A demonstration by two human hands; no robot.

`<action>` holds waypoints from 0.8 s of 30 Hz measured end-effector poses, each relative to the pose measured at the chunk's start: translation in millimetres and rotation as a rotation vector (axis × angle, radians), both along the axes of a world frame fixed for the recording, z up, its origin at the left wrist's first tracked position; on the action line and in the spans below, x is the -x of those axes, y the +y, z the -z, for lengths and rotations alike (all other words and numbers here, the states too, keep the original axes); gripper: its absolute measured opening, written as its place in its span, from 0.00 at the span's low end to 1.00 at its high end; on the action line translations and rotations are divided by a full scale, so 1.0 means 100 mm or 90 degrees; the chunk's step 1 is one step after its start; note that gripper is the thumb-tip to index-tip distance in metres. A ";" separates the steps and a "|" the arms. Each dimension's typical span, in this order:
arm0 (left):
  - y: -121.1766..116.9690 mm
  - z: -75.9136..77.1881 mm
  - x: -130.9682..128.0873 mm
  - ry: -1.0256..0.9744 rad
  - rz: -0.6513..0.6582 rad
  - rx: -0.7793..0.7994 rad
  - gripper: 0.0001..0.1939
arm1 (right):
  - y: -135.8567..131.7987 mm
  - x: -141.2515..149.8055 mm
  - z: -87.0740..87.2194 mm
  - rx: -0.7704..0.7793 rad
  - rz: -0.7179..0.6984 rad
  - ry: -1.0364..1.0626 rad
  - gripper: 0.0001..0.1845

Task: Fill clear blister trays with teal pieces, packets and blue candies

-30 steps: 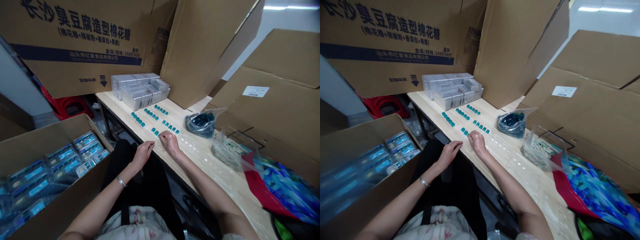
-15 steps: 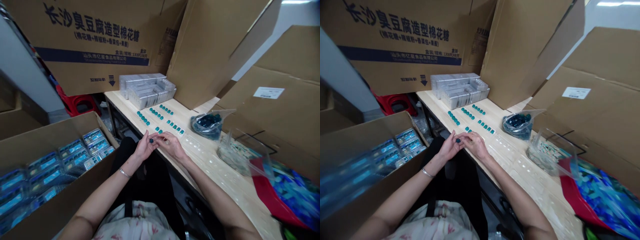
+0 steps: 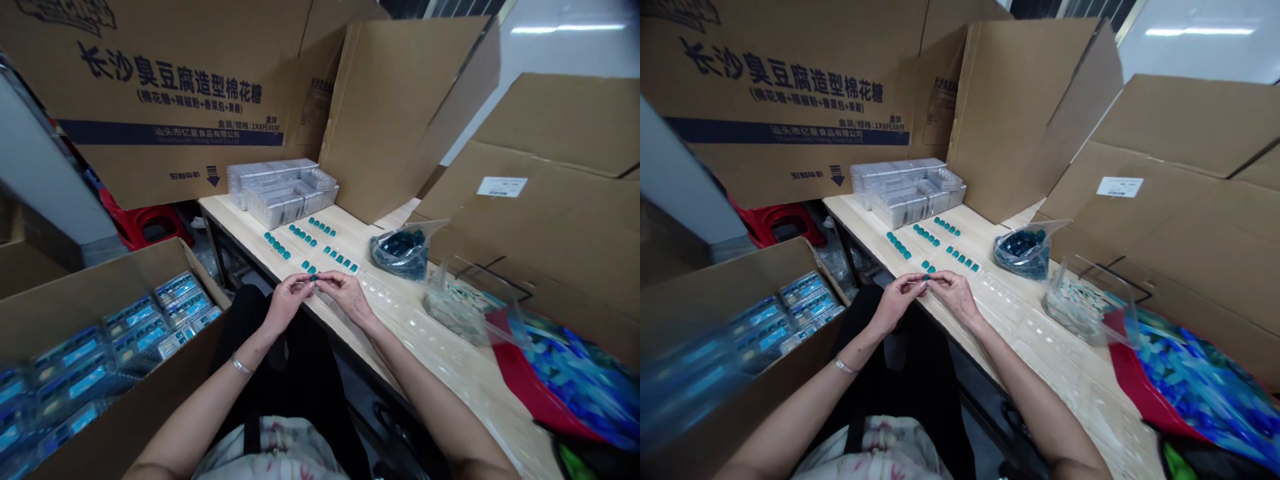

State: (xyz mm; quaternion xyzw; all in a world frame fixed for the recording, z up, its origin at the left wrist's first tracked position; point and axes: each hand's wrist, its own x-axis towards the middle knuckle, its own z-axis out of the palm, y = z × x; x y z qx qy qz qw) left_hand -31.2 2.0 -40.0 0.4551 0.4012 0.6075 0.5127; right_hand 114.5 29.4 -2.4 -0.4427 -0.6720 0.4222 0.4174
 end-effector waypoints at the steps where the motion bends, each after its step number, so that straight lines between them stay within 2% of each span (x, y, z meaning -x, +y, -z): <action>1: 0.00 0.00 0.00 0.063 -0.029 -0.035 0.15 | -0.01 -0.01 0.00 -0.016 -0.005 -0.010 0.12; 5: -0.03 -0.04 -0.01 0.239 -0.111 -0.164 0.13 | -0.02 -0.01 0.03 -0.105 -0.001 -0.041 0.09; 10: -0.06 -0.07 -0.02 0.299 -0.093 -0.214 0.15 | -0.03 -0.01 0.02 -0.217 -0.016 -0.101 0.08; 13: -0.05 -0.08 -0.01 0.328 -0.110 -0.225 0.14 | -0.06 0.00 0.00 -0.255 -0.038 -0.127 0.10; 19: -0.04 -0.11 0.00 0.356 -0.137 -0.214 0.13 | -0.11 0.04 0.02 -0.324 -0.011 -0.161 0.11; 24: -0.02 -0.07 0.02 0.330 -0.111 -0.178 0.11 | -0.15 0.07 0.03 -0.382 -0.004 -0.205 0.11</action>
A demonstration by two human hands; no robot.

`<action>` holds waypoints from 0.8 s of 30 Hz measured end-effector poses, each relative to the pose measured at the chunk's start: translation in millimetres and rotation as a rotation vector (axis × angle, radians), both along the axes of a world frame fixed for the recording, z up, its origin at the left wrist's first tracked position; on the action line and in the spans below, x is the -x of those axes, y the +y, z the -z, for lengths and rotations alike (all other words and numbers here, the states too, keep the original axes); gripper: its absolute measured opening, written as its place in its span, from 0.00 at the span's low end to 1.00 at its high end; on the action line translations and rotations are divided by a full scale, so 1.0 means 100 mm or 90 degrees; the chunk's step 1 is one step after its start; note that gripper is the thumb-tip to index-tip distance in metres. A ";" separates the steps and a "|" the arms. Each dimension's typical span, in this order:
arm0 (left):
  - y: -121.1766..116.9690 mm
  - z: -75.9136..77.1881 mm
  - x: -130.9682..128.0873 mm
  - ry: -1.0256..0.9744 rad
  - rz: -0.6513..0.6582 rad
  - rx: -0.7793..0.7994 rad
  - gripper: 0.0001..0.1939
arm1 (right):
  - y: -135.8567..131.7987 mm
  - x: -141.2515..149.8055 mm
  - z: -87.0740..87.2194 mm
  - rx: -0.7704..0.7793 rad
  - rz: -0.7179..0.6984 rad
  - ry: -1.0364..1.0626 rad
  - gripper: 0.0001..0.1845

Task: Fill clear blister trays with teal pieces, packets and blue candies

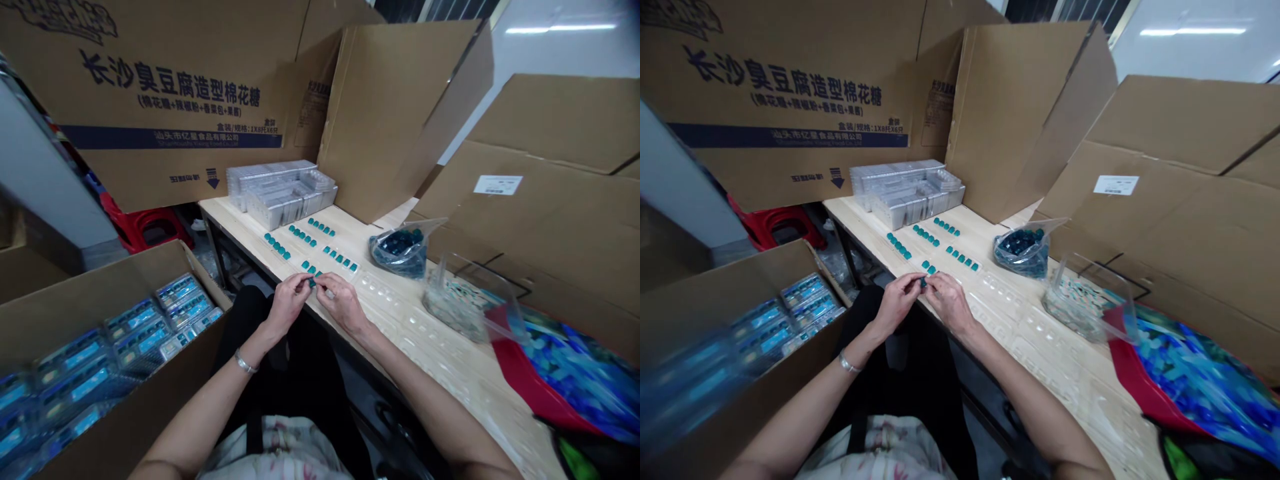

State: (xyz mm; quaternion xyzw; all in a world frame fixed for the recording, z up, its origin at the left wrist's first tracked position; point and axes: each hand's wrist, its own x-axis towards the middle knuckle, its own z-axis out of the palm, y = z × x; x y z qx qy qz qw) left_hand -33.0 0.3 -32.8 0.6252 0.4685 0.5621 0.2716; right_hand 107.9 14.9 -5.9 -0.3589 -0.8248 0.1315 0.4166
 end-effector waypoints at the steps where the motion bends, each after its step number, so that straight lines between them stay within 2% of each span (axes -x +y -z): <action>1: 0.01 0.02 0.01 -0.020 0.013 0.021 0.11 | 0.00 0.00 0.00 0.011 0.001 0.008 0.10; 3: 0.02 0.06 0.01 -0.057 0.031 0.055 0.12 | 0.01 -0.01 0.00 0.083 0.009 0.054 0.09; 5: 0.02 0.10 0.01 -0.065 0.031 0.054 0.11 | 0.02 -0.03 0.01 0.227 0.015 0.129 0.08; 8: -0.01 0.16 -0.01 -0.027 0.014 0.019 0.09 | 0.00 -0.07 0.02 0.446 0.015 0.225 0.13; 10: -0.03 0.20 -0.03 0.011 0.008 -0.003 0.06 | -0.02 -0.10 0.05 0.508 0.016 0.257 0.15; 12: -0.03 0.24 -0.05 0.036 0.004 -0.017 0.05 | -0.02 -0.14 0.09 0.521 0.023 0.268 0.16; 15: -0.01 0.32 -0.05 0.088 0.002 -0.042 0.08 | 0.06 -0.25 0.17 0.447 0.066 0.237 0.14; 20: 0.07 0.47 -0.01 0.254 0.063 -0.113 0.10 | 0.39 -0.42 0.28 0.138 0.127 0.054 0.06; 24: 0.09 0.51 -0.01 0.294 0.066 -0.124 0.10 | 0.53 -0.43 0.37 0.069 0.096 -0.072 0.07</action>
